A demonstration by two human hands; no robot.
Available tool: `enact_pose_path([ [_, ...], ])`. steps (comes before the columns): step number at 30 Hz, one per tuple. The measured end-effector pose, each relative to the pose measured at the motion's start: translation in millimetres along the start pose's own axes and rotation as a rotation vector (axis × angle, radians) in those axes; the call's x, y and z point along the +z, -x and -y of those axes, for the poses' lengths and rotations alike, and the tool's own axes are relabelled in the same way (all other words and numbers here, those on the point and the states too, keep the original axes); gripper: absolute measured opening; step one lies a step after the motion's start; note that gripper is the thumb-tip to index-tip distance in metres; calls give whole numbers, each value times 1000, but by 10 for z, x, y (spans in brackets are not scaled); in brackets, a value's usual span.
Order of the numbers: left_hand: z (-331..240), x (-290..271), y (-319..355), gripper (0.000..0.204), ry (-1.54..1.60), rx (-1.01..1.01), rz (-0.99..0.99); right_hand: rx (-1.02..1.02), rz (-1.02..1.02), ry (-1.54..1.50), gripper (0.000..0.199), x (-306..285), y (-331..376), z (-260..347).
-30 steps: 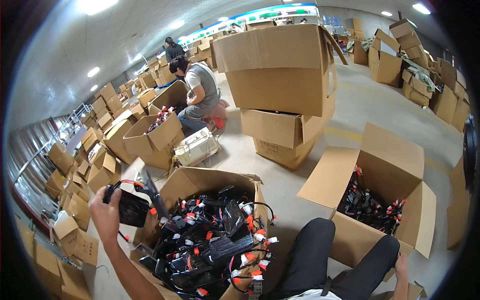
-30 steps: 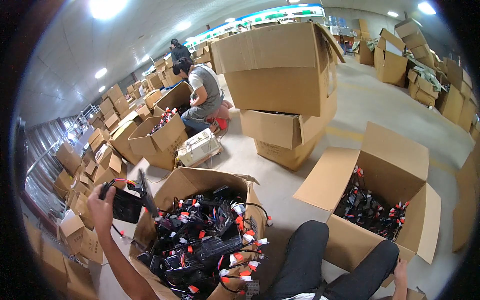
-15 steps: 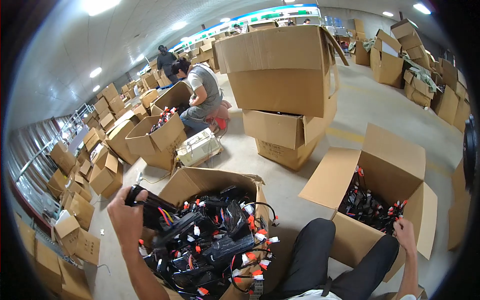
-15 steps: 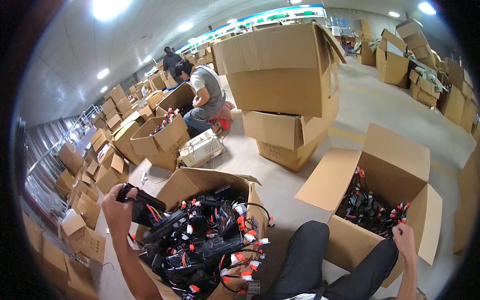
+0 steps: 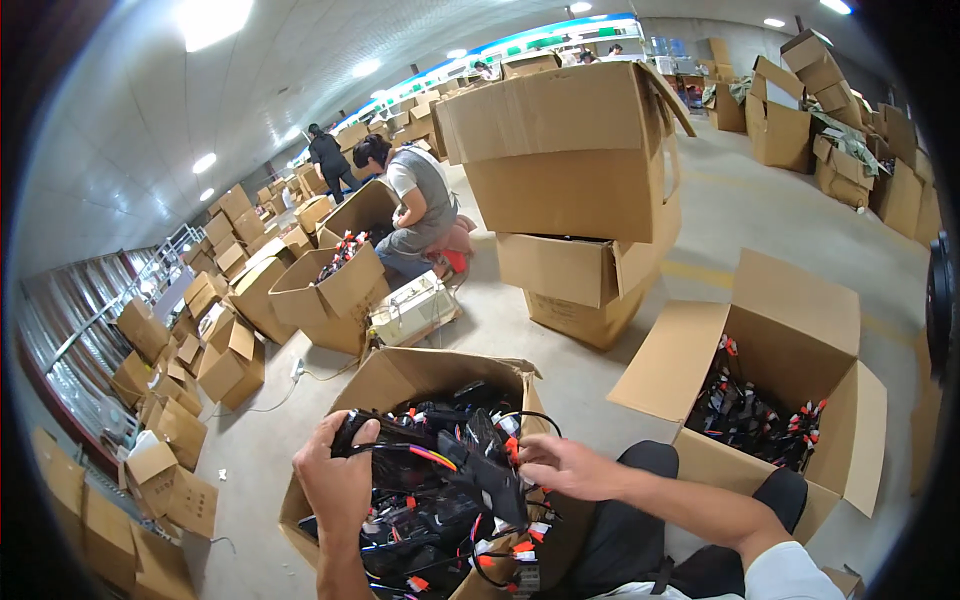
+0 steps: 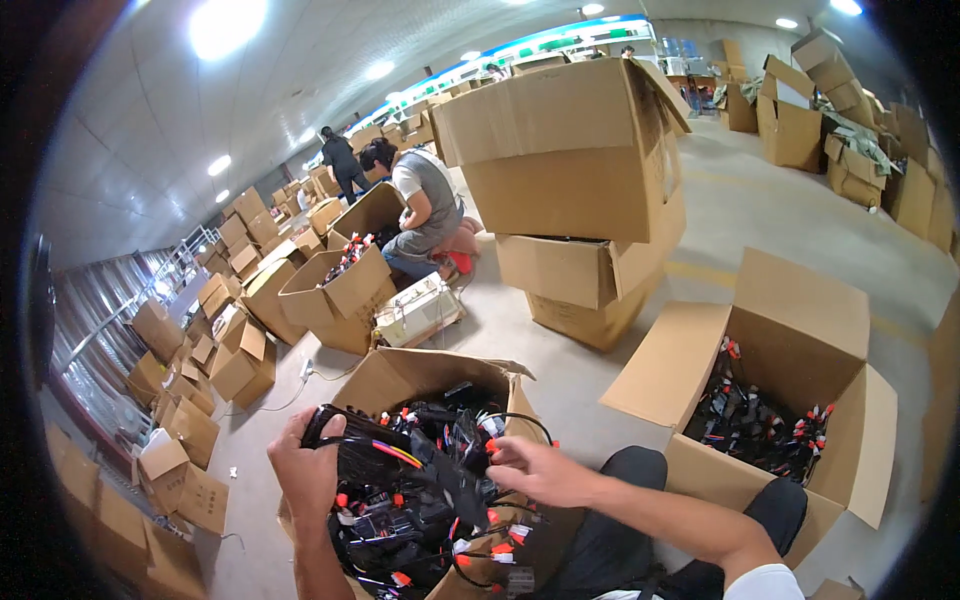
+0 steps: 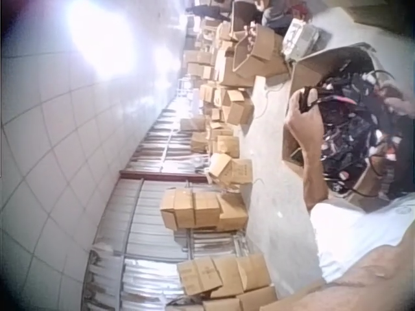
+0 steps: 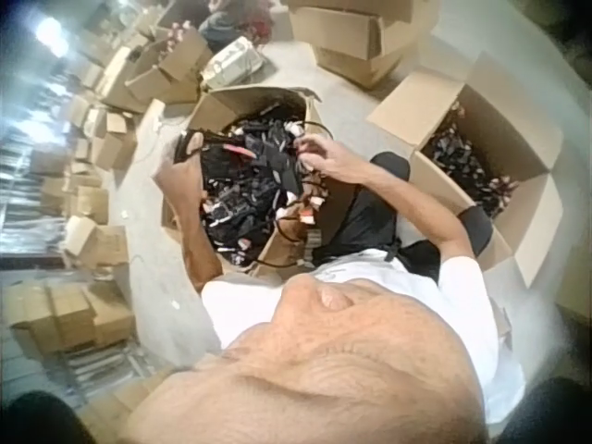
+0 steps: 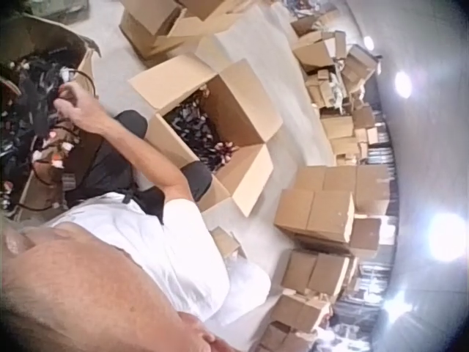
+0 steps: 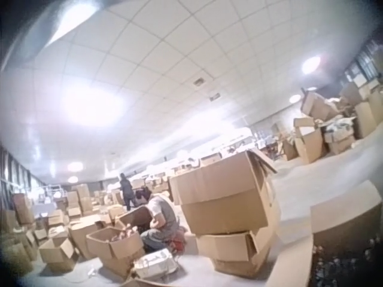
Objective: The person packs electronic devices by picking them with their attached wire harnesses from one cardboard box, turning them over by hand, and placing them into another cardboard box.
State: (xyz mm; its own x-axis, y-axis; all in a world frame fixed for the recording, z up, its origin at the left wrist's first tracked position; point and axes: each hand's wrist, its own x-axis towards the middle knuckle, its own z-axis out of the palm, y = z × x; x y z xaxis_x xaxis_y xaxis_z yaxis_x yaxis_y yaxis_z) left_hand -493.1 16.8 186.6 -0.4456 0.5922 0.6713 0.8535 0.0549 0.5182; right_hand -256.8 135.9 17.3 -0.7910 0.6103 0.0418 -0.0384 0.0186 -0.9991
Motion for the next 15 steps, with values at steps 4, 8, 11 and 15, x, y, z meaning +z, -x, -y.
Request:
enact_pose_path([
  [4, 224, 66, 89, 22, 140, -120, 4, 232, 83, -562, 60, 450, -253, -157],
  [8, 494, 164, 136, 21, 254, -139, -32, 343, 299, -988, 69, 623, -312, -176],
  [11, 566, 226, 139, 22, 361, -203, -34, 288, 378, -934, 65, 671, -307, -276],
  [15, 598, 364, 196, 25, 509, -291, 18, 150, 304, -1012, 56, 649, -304, -285],
])
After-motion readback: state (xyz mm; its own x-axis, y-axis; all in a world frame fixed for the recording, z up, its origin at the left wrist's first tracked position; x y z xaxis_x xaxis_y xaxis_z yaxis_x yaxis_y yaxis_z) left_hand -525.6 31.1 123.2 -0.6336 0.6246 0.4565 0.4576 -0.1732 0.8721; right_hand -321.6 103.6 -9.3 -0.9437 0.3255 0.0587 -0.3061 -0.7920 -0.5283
